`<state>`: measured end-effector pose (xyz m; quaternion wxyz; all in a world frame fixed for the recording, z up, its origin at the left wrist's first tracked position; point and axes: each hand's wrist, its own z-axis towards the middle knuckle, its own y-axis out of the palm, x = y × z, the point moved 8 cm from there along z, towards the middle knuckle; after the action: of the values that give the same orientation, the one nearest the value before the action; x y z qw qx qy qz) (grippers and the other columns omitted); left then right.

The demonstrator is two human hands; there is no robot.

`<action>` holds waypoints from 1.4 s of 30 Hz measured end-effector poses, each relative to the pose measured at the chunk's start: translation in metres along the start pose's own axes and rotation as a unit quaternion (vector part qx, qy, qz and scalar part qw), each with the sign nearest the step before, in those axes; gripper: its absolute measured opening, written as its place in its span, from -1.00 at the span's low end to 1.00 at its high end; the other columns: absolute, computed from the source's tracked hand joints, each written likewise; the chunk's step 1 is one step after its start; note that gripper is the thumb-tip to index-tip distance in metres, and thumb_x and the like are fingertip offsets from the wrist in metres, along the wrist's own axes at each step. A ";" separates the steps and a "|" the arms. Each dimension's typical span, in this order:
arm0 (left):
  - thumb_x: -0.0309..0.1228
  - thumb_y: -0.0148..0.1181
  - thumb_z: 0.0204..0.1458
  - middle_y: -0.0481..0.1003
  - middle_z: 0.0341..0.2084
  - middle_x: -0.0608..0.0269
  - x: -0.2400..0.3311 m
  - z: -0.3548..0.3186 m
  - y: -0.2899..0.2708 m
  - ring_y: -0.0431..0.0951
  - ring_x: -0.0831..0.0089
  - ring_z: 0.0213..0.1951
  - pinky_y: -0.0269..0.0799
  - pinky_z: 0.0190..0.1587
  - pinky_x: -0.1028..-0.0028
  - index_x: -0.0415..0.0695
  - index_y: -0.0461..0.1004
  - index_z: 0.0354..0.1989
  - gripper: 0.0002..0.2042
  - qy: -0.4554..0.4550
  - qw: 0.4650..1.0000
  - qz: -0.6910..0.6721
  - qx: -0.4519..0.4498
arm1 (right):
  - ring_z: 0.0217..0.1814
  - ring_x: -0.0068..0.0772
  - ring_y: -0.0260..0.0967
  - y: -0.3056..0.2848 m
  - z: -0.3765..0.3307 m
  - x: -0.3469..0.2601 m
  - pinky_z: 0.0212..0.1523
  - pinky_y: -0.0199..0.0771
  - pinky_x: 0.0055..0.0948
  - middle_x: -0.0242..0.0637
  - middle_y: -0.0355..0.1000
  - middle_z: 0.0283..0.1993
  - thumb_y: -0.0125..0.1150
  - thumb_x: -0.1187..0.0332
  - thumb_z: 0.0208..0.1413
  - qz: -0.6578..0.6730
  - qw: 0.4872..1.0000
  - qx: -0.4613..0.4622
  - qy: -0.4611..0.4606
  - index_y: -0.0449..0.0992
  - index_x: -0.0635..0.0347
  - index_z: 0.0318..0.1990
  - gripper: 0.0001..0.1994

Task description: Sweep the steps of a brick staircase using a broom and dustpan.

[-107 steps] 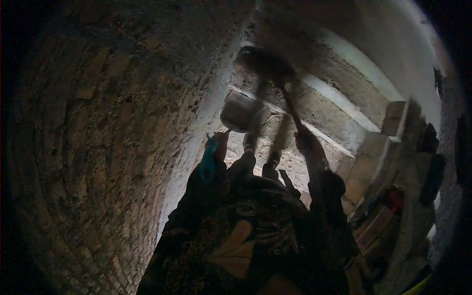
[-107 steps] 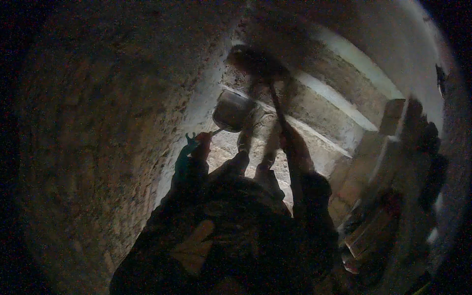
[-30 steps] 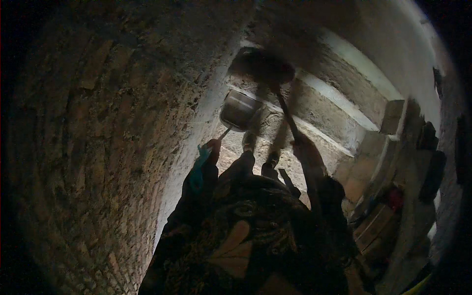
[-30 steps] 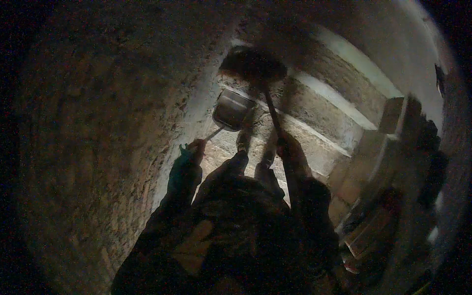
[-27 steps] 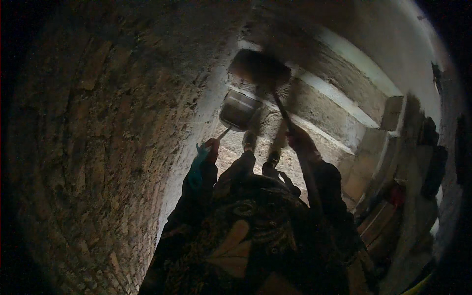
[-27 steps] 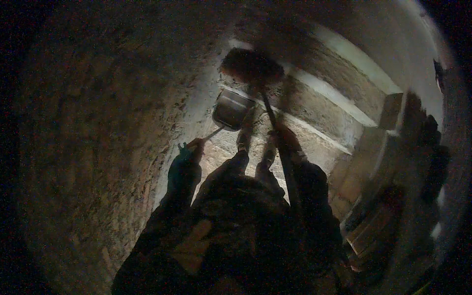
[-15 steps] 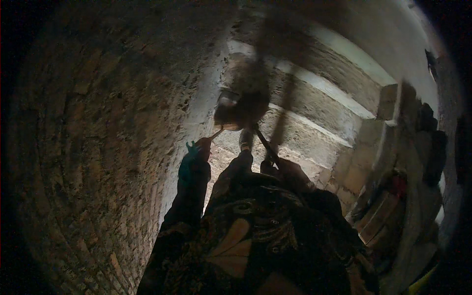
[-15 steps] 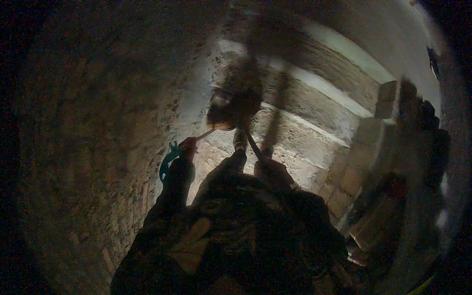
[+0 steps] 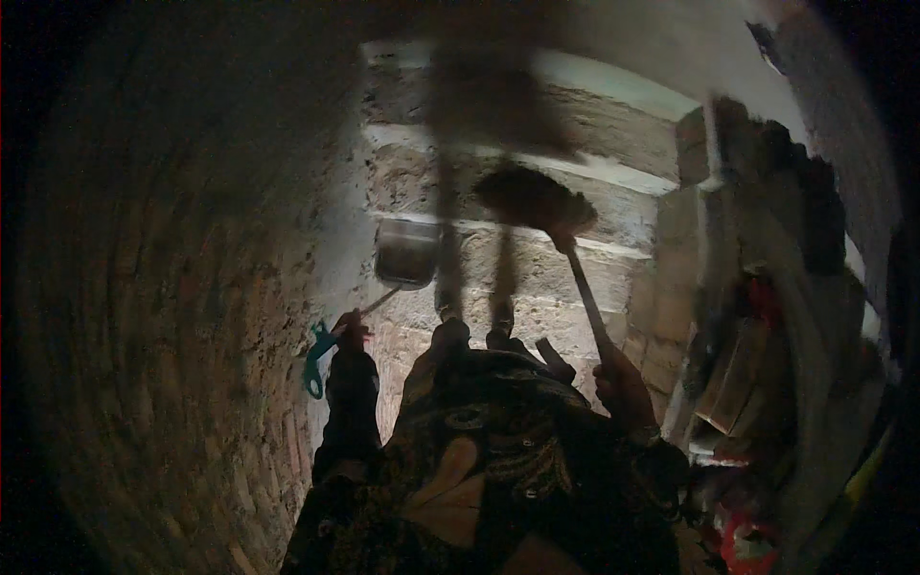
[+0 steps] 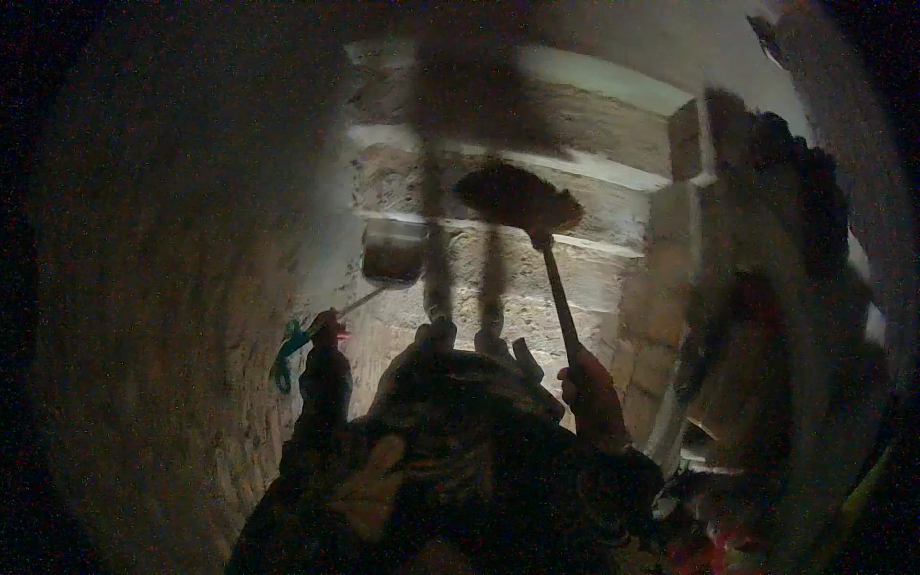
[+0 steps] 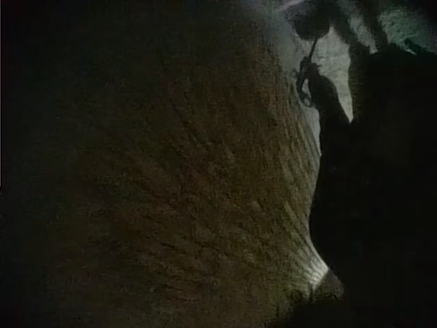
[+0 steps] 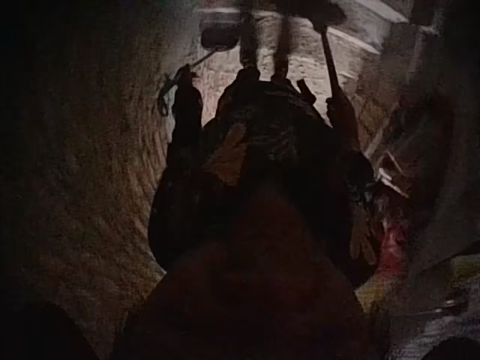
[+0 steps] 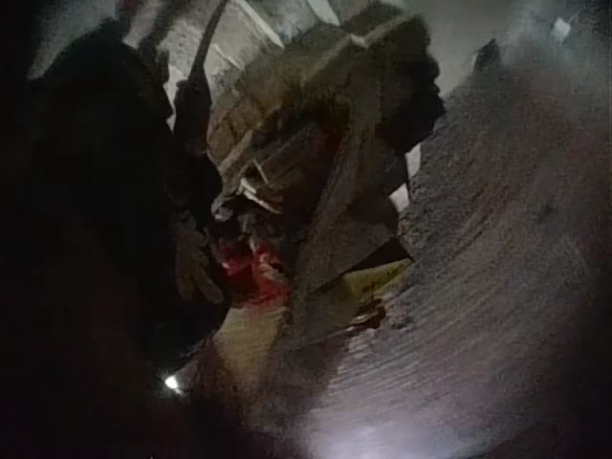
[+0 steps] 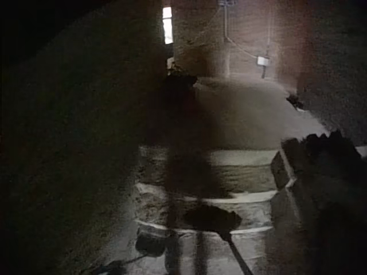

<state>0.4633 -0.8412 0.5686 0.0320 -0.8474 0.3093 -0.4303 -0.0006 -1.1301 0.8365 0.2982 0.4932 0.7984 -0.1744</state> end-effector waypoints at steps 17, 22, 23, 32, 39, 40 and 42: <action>-0.31 0.10 -0.13 0.37 -0.80 0.07 0.104 -0.102 -0.039 0.36 0.29 -0.83 0.29 -0.84 0.36 -0.16 0.33 -0.58 -0.81 0.011 0.997 -0.060 0.052 | -0.76 -0.64 0.06 -0.151 0.087 0.005 -0.72 0.21 -0.62 -0.55 0.14 -0.72 -0.18 0.06 0.06 0.418 0.907 -0.043 -0.001 0.32 0.15 -0.39 -0.68; -0.20 0.06 -0.13 0.33 -0.87 0.16 0.132 -0.128 -0.045 0.31 0.40 -0.88 0.27 -0.85 0.49 -0.21 0.37 -0.52 -0.72 0.091 0.995 -0.040 0.021 | -0.71 -0.69 0.11 -0.094 0.107 -0.009 -0.68 0.23 -0.66 -0.54 0.16 -0.68 -0.16 0.13 0.07 0.483 0.839 -0.244 0.051 0.30 0.21 -0.38 -0.70; -0.21 0.07 -0.13 0.33 -0.87 0.16 0.131 -0.130 -0.049 0.31 0.41 -0.89 0.26 -0.85 0.50 -0.21 0.37 -0.53 -0.73 0.052 0.997 -0.016 0.049 | -0.70 -0.70 0.11 -0.084 0.113 -0.009 -0.68 0.24 -0.66 -0.54 0.16 -0.67 -0.16 0.13 0.07 0.466 0.849 -0.247 0.034 0.29 0.21 -0.38 -0.71; -0.20 0.07 -0.12 0.30 -0.82 0.21 0.198 -0.130 -0.027 0.34 0.47 -0.80 0.30 -0.78 0.54 -0.20 0.32 -0.59 -0.71 0.084 0.990 -0.103 -0.045 | -0.72 -0.70 0.10 -0.043 0.138 0.005 -0.76 0.16 -0.68 -0.56 0.13 -0.69 -0.17 0.10 0.06 0.422 0.901 -0.102 0.013 0.25 0.10 -0.47 -0.73; -0.21 0.12 -0.17 0.28 -0.79 0.24 0.254 -0.110 -0.013 0.32 0.54 -0.77 0.28 -0.80 0.57 -0.21 0.35 -0.50 -0.72 0.165 0.979 -0.095 -0.068 | -0.76 -0.69 0.08 -0.019 0.139 0.009 -0.81 0.10 -0.69 -0.59 0.14 -0.70 -0.12 0.06 0.03 0.325 0.942 -0.079 0.017 0.28 0.13 -0.40 -0.69; -0.21 0.12 -0.17 0.28 -0.80 0.23 0.255 -0.105 -0.014 0.32 0.54 -0.77 0.28 -0.81 0.58 -0.21 0.35 -0.51 -0.72 0.148 0.984 -0.079 -0.053 | -0.77 -0.69 0.08 -0.012 0.141 0.010 -0.81 0.10 -0.69 -0.59 0.13 -0.71 -0.13 0.05 0.03 0.372 0.923 -0.092 0.033 0.28 0.13 -0.41 -0.69; -0.19 0.12 -0.17 0.28 -0.81 0.25 0.267 -0.094 -0.008 0.31 0.55 -0.78 0.26 -0.81 0.59 -0.21 0.35 -0.52 -0.71 0.167 0.983 -0.041 -0.058 | -0.77 -0.69 0.08 0.016 0.139 0.005 -0.81 0.10 -0.69 -0.59 0.13 -0.71 -0.15 0.04 0.03 0.421 0.875 -0.232 0.058 0.28 0.12 -0.42 -0.68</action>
<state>0.5138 -0.9623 0.8197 -0.0871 -0.7762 0.2996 -0.5479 0.0544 -1.1993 0.7276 0.4020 0.7087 0.5489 0.1867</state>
